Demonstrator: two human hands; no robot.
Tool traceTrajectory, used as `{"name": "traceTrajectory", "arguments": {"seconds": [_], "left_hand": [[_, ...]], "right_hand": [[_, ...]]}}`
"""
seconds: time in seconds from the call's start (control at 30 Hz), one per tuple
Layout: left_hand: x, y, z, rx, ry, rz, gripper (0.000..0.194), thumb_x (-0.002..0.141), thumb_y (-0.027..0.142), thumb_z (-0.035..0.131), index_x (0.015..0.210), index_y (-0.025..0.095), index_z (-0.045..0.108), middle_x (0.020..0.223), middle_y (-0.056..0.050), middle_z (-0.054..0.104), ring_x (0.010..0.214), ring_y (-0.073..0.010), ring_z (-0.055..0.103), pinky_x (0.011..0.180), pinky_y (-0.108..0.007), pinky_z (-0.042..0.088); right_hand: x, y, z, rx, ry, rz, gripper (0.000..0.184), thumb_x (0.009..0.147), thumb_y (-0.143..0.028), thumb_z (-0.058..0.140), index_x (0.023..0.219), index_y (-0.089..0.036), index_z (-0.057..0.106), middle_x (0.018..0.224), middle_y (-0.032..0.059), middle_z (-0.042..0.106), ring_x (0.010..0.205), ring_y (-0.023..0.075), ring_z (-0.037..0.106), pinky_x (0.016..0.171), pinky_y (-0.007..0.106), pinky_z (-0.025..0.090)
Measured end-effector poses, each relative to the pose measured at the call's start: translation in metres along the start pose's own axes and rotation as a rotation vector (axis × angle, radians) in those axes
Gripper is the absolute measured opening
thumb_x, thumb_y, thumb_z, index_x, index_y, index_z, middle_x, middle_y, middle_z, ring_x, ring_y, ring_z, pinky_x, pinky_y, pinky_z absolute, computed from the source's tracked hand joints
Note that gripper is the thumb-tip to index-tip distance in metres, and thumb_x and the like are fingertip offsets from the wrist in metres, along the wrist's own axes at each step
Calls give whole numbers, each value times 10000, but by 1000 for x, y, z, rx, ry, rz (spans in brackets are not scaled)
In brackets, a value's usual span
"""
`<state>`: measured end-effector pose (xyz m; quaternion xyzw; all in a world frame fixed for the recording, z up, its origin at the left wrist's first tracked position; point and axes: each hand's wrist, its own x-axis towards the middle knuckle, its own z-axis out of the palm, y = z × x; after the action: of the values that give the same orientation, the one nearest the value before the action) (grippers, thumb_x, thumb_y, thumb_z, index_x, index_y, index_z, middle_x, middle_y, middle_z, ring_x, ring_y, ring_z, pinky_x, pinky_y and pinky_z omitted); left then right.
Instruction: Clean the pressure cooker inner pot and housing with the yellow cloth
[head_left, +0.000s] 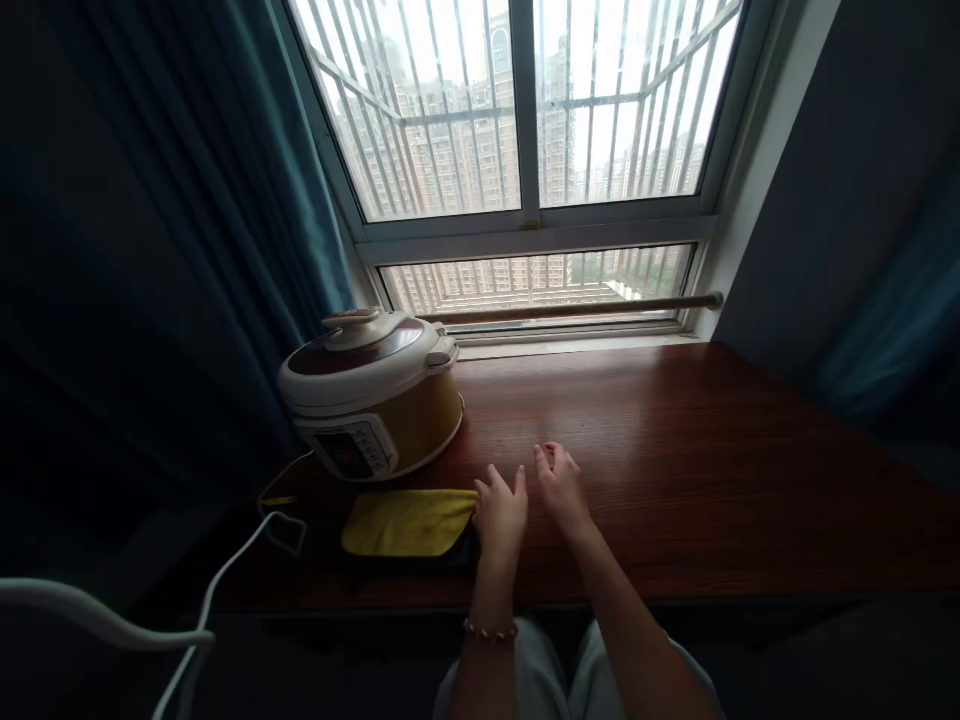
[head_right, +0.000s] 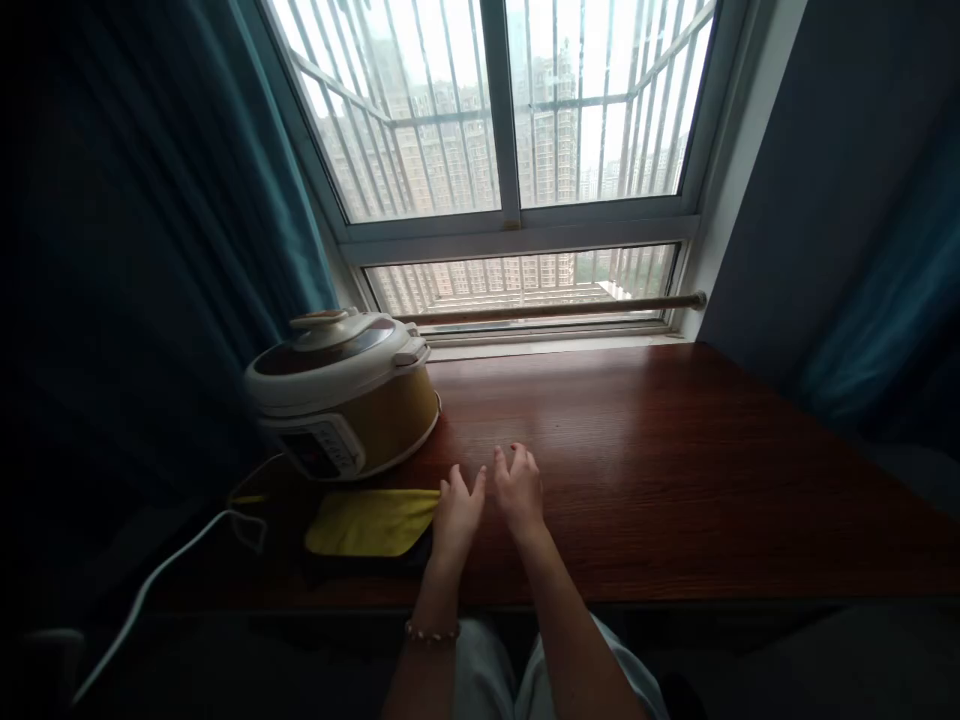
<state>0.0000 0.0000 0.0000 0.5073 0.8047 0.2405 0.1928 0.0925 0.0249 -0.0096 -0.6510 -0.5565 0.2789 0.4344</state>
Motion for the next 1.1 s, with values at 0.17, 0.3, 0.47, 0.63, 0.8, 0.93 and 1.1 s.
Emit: {"name": "traceTrajectory", "arguments": {"seconds": [0.17,0.3,0.47,0.63,0.8,0.93,1.1], "left_hand": [[3,-3,-15,-75,50,85,463,903,428,272,1224,158,469,1178,-147,585,1063,-240,562,848,-294,418],[6,-17,-23,-29,69,20,384,888,355,302,990,134,599,931,-210,649,909,-349,601,787,-455,408],[7,-19,-1,-81,-114,147,255,833,279,450,729,144,641,774,-146,670,819,-287,623,764,-387,433],[7,-12,9,-149,-193,288,291,861,345,417,847,184,659,828,-71,684,771,-193,632,716,-271,455],[14,-28,-2,35,-5,152,340,864,246,385,1120,102,557,1196,-225,541,1146,-341,472,940,-459,332],[17,-40,5,224,12,52,523,790,302,543,1253,74,459,1399,-270,295,1308,-432,194,994,-561,201],[5,-28,27,337,-47,133,584,786,395,547,1277,94,447,1407,-268,287,1301,-425,220,986,-563,211]], "right_hand": [[1,1,0,-5,17,-1,473,864,-443,369,1136,-97,545,1115,162,596,897,218,606,812,293,438],[0,1,2,-31,-2,-18,422,855,-410,402,1099,-108,568,1090,150,611,887,216,608,797,291,440],[-2,-1,3,-30,7,-37,370,842,-371,429,1058,-117,588,1043,138,633,880,207,611,788,281,444],[-2,-4,-2,-60,53,-55,322,860,-325,383,1025,-135,584,1004,109,647,871,177,615,775,245,441],[-10,-3,2,-321,-234,25,270,845,-320,418,814,-169,640,817,94,683,764,184,638,681,256,446],[-13,0,9,-400,-360,57,181,731,-328,584,710,-162,653,811,126,690,783,243,647,659,304,457],[4,12,-7,-498,-407,196,237,722,-375,593,728,-150,666,766,144,686,754,262,660,639,348,477]]}}
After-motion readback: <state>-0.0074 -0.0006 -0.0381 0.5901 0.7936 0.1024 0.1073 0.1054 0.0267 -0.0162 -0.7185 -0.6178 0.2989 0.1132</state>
